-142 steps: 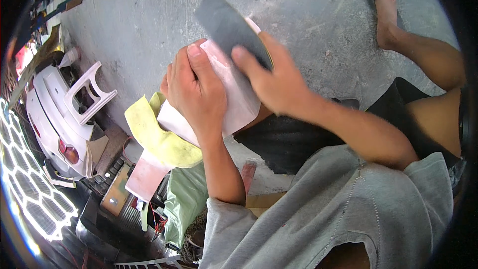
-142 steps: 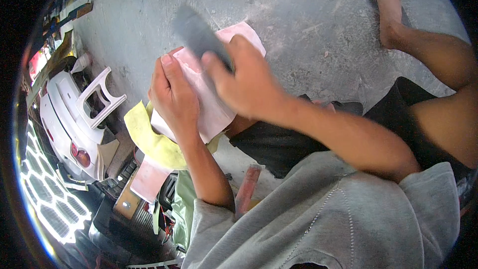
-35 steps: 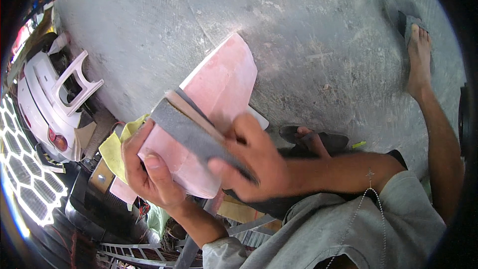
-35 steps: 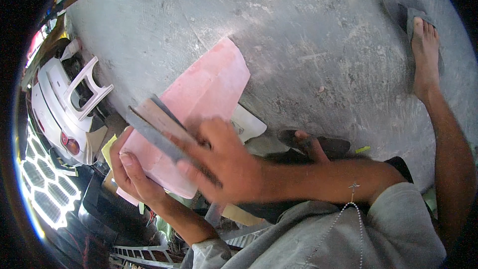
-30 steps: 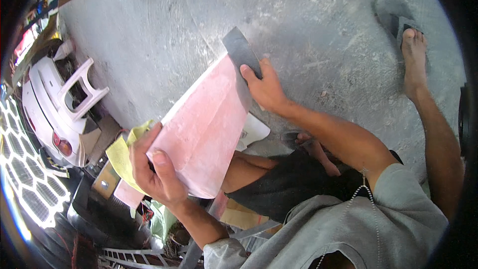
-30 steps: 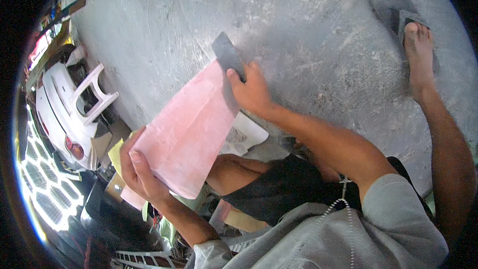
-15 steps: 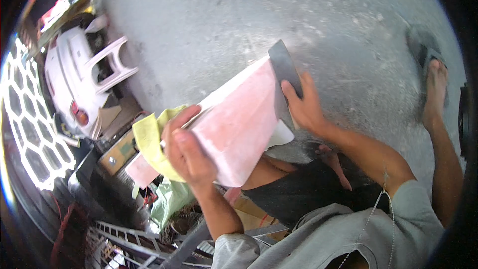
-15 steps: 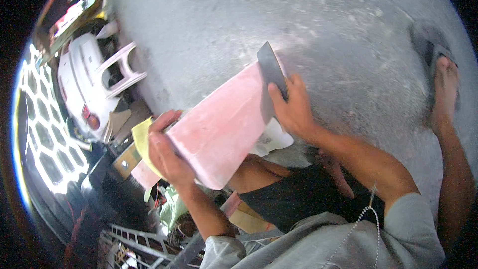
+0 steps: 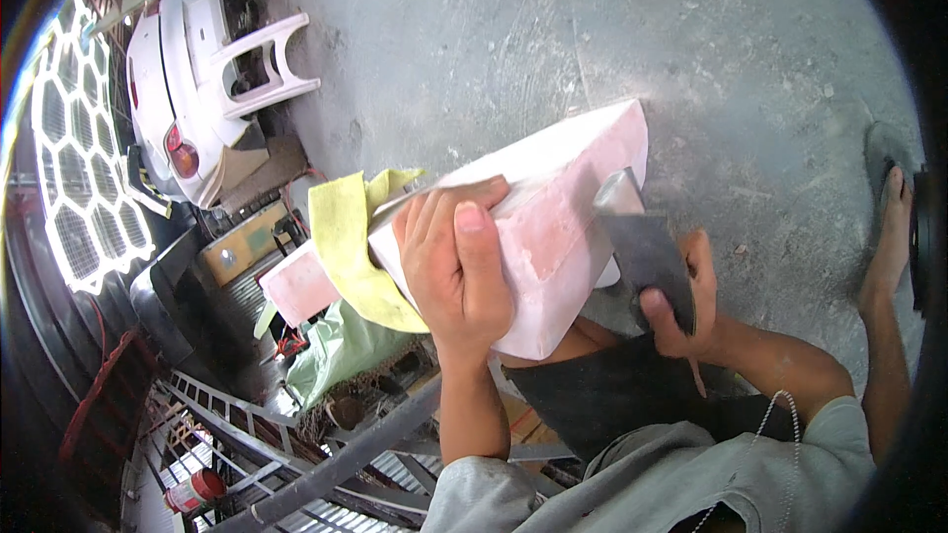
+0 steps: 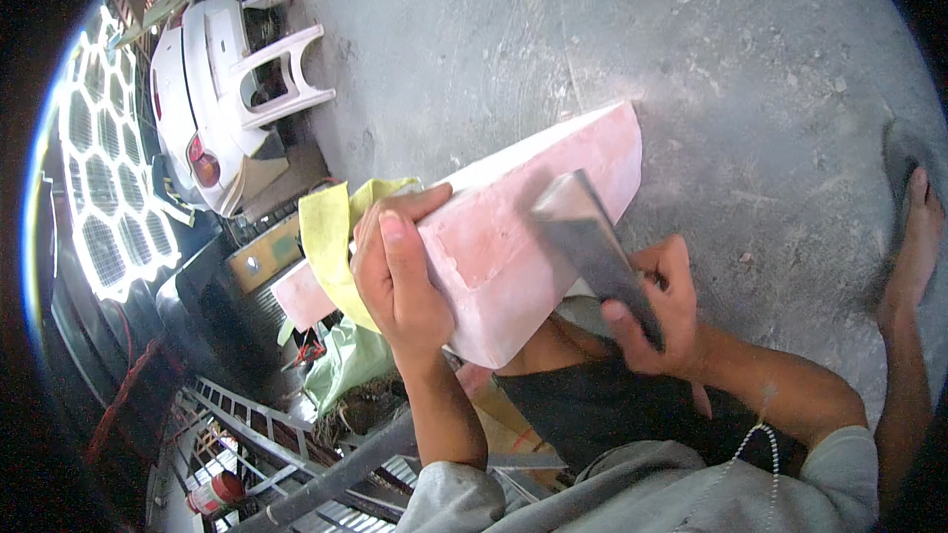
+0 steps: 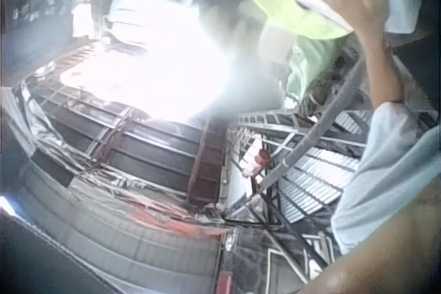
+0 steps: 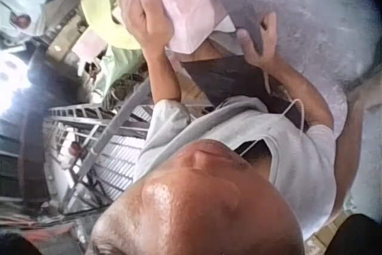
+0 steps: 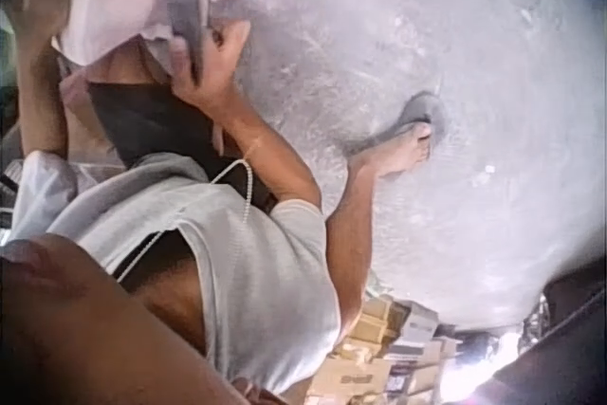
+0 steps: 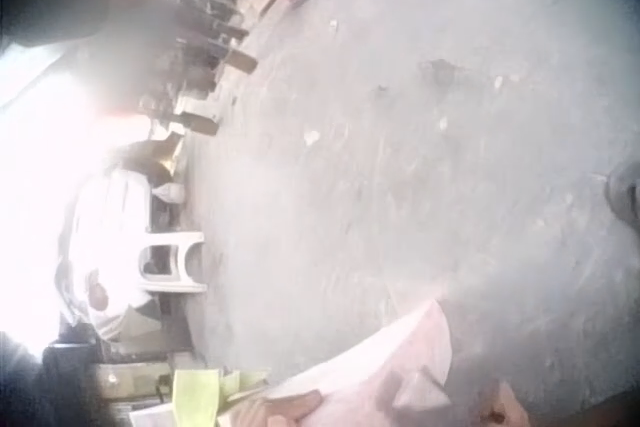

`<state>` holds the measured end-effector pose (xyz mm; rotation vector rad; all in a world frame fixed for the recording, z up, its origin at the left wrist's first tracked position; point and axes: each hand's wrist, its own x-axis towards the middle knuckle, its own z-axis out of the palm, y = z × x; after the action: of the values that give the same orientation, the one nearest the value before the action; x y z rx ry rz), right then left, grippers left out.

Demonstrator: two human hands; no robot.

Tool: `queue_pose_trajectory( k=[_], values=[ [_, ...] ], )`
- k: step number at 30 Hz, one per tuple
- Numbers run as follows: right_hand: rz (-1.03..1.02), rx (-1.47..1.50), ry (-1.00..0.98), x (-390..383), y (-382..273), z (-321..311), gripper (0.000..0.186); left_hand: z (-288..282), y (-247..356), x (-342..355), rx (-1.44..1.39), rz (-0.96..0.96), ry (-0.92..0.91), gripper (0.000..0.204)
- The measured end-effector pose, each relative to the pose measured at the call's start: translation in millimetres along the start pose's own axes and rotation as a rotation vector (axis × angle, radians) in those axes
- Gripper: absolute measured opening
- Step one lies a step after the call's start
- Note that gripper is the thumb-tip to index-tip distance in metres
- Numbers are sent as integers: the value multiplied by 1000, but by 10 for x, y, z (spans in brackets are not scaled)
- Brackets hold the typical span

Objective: Sanding a white car body part using a manual sanding block.

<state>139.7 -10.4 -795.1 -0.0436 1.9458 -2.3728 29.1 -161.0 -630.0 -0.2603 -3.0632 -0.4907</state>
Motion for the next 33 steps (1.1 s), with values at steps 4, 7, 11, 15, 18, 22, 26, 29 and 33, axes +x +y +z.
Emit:
queue_pose_trajectory(
  k=[4,7,11,15,18,22,26,29,33],
  values=[
    [-291,38,-37,126,-394,105,31,-12,9,-36,-1,-31,12,42],
    [7,129,-29,364,-630,179,34,-12,2,-23,8,-36,-2,34],
    [-149,3,-16,452,-758,166,32,-10,-17,33,-10,-21,-13,33],
    [-185,50,-19,314,-804,144,30,21,-2,3,-3,40,55,33],
    [-253,13,-2,421,-815,145,42,3,25,-23,22,-24,4,32],
    [-194,-61,-41,290,-857,176,40,-19,52,-15,40,5,29,29],
    [-300,-108,-35,353,-935,162,17,-15,34,-1,75,43,32,23],
    [-161,-122,-73,472,-988,159,27,-10,14,6,27,30,33,21],
    [-279,-52,-67,319,-918,110,26,-11,-10,0,64,30,-1,22]
  ],
)
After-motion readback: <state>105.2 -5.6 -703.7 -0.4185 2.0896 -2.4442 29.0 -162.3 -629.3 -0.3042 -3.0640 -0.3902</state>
